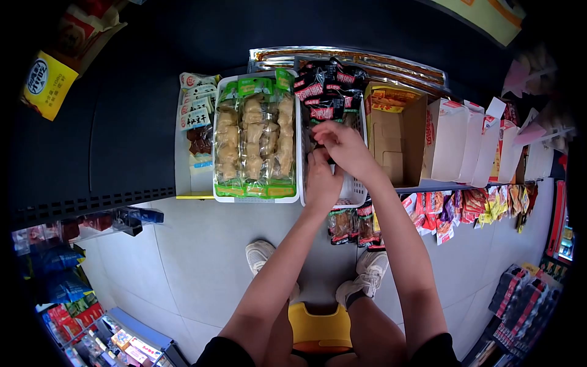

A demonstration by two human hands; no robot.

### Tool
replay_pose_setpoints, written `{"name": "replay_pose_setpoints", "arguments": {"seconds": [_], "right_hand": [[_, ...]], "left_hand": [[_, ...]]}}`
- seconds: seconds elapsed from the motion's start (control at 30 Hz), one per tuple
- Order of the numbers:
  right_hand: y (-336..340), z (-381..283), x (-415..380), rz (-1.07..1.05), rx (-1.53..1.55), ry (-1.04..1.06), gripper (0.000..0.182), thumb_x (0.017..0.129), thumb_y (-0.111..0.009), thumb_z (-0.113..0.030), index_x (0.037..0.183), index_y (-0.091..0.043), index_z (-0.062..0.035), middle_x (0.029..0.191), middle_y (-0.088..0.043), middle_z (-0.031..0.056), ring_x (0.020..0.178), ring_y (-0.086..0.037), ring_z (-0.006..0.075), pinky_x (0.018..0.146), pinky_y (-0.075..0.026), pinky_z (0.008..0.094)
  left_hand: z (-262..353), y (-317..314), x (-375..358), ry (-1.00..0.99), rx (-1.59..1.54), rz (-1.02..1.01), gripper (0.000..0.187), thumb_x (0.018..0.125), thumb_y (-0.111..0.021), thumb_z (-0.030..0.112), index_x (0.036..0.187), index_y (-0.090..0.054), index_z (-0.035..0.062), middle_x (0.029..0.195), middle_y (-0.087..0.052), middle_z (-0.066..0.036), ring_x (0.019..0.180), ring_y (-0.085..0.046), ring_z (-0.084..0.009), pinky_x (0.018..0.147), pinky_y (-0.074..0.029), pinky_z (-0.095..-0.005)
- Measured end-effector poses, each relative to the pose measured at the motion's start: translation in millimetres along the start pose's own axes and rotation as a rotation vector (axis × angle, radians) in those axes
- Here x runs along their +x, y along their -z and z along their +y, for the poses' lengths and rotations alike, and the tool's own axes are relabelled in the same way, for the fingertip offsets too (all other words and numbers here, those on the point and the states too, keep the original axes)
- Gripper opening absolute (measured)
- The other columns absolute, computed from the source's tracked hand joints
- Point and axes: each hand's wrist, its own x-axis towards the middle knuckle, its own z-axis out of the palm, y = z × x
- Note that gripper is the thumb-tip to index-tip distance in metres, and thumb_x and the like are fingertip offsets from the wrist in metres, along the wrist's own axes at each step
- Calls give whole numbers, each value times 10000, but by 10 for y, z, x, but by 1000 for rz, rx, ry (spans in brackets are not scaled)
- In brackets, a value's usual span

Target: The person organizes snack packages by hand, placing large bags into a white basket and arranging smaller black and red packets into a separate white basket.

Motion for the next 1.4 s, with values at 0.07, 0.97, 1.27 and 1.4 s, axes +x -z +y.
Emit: {"name": "replay_pose_setpoints", "arguments": {"seconds": [0.07,0.97,1.27,1.4], "right_hand": [[4,5,-31,-4,14,-6,194,796,-450,-27,971,-531,-6,834,-588,102,757,-565,156,676,-453,265],[319,210,-2056,101,499,-599,141,793,-526,-71,923,-550,-21,815,-589,61,664,-557,108,583,-450,218],[-286,854,-2073,86,14,-310,428,724,-575,-112,1119,-432,-29,965,-489,173,887,-510,328,746,-427,361],[-412,1009,-1938,127,-226,-311,422,726,-555,-110,1119,-428,-23,976,-495,172,850,-539,284,714,-437,332]], "left_hand": [[29,15,-3,27,-11,-3,285,719,-566,117,924,-406,1,950,-459,-183,887,-481,-354,742,-393,-419],[480,770,-421,-33,-370,-845,165,828,-523,194,893,-517,43,750,-523,-17,660,-490,-69,589,-398,-209],[-984,44,-1260,288,-46,-553,518,749,-602,304,1082,-345,2,898,-498,-152,681,-551,-211,645,-448,-304],[-1067,-252,-1150,392,-126,-444,574,729,-618,294,1122,-318,4,948,-467,-181,741,-539,-253,680,-446,-331]]}}
